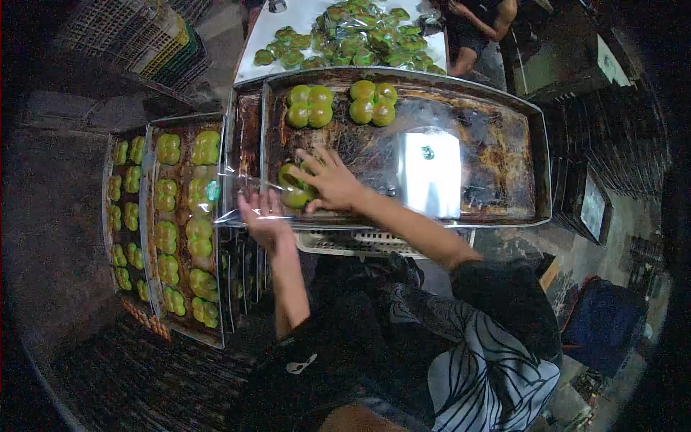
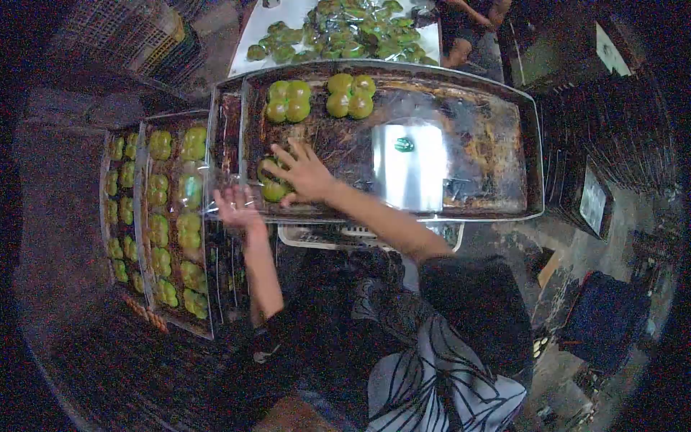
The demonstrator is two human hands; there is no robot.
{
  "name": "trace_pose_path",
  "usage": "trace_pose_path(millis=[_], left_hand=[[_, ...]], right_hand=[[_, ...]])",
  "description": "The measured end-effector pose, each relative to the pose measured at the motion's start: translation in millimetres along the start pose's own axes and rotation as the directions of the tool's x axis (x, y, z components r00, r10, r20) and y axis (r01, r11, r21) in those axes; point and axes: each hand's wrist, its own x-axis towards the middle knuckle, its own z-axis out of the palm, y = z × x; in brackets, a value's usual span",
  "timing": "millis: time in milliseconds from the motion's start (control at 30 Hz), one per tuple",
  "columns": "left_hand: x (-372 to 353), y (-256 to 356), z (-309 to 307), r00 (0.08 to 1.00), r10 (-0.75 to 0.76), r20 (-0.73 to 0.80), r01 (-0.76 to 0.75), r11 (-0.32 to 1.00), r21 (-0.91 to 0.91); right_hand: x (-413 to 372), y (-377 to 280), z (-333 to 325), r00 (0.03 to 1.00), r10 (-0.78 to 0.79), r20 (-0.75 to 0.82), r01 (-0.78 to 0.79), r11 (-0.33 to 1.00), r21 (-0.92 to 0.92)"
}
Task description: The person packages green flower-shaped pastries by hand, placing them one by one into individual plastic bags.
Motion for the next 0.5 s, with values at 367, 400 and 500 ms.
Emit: trace_pose_path(millis=[367,400,500], left_hand=[[-39.9,-6.7,53.6,0.9,0.114,0.421,-0.121,0.993,-0.012],[-52.3,-5.4,66.3,0.891,0.042,0.452,-0.001,0.996,-0.09],[-82.9,-34.4,83.5,0.844,-0.035,0.535,0.145,0.976,-0.165]], right_hand=[[13.2,-27.7,-105.0,0.935,0.285,-0.21,-0.219,0.932,0.289],[0.1,-28.8,-111.9,0.938,0.258,-0.229,-0.18,0.933,0.312],[-29.5,-34.6,-124.4,0.841,0.405,-0.358,-0.295,0.899,0.325]])
